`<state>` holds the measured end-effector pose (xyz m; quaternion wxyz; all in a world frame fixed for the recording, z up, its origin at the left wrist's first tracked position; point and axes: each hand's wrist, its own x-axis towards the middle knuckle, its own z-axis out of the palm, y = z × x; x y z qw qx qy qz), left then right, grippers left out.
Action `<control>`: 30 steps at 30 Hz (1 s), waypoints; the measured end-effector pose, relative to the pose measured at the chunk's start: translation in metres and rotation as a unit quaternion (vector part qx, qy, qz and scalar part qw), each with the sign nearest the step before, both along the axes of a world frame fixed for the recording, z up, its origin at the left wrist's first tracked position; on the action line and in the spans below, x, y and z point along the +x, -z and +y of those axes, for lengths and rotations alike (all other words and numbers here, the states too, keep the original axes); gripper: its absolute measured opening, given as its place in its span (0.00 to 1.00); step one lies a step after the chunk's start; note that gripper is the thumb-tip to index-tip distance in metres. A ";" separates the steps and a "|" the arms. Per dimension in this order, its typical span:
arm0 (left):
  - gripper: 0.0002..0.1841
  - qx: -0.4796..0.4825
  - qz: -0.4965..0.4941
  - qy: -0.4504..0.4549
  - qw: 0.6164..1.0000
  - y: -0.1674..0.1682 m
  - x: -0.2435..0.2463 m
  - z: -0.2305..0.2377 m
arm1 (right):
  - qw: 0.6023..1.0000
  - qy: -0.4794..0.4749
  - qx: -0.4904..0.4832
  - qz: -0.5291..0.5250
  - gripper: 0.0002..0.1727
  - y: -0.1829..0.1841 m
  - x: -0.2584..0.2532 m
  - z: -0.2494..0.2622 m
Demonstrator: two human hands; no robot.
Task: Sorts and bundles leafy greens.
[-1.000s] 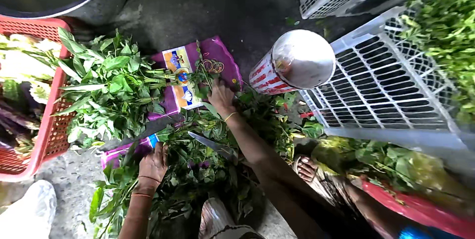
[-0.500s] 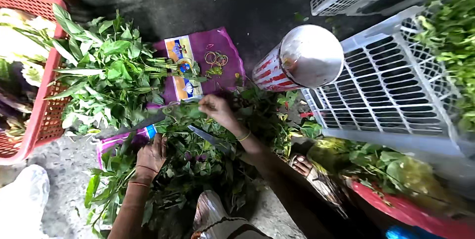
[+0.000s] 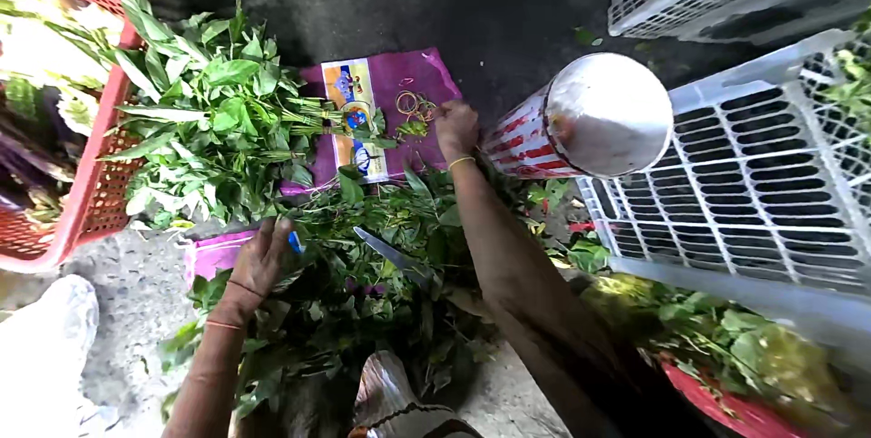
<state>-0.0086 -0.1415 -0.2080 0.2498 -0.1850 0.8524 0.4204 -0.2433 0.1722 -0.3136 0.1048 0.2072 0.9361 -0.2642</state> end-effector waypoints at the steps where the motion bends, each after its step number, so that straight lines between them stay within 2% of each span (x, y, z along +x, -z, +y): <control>1: 0.27 0.005 -0.007 0.020 1.000 -0.008 -0.006 0.000 | 1.000 -0.009 0.018 -0.008 0.17 0.001 -0.001 -0.002; 6: 0.22 -0.084 -0.009 0.129 0.988 -0.033 -0.033 0.014 | 0.994 -0.056 0.081 -0.054 0.19 0.002 -0.003 0.002; 8: 0.23 -0.101 -0.018 0.157 0.982 -0.039 -0.038 0.017 | 0.992 -0.087 0.076 -0.048 0.21 0.003 -0.002 0.008; 10: 0.23 -0.115 -0.023 0.177 0.977 -0.045 -0.042 0.015 | 0.996 -0.077 0.036 -0.014 0.22 -0.004 -0.001 0.012; 13: 0.25 -0.107 -0.046 0.201 0.972 -0.055 -0.044 0.010 | 0.992 -0.041 -0.081 0.091 0.20 -0.028 0.006 0.015; 17: 0.27 -0.057 -0.056 0.224 0.971 -0.066 -0.043 0.001 | 0.940 -0.004 -0.298 0.165 0.22 -0.050 0.011 0.017; 20: 0.26 -0.019 -0.042 0.230 0.972 -0.077 -0.039 -0.002 | 0.881 0.047 -0.454 0.121 0.21 -0.078 0.018 0.016; 23: 0.24 0.027 -0.009 0.212 0.977 -0.094 -0.034 -0.003 | 0.807 0.029 -0.587 0.058 0.14 -0.104 0.031 0.016; 24: 0.25 0.034 0.002 0.208 0.978 -0.098 -0.032 -0.004 | 0.788 0.000 -0.615 0.038 0.16 -0.115 0.038 0.010; 25: 0.27 0.036 0.015 0.203 0.978 -0.101 -0.031 -0.006 | 0.789 -0.040 -0.613 0.026 0.21 -0.129 0.049 0.000; 27: 0.29 0.021 0.033 0.194 0.980 -0.106 -0.026 -0.010 | 0.829 -0.151 -0.538 0.013 0.36 -0.163 0.081 -0.028; 30: 0.35 -0.012 0.038 0.190 0.981 -0.113 -0.021 -0.016 | 0.834 -0.293 -0.466 0.033 0.54 -0.210 0.144 -0.076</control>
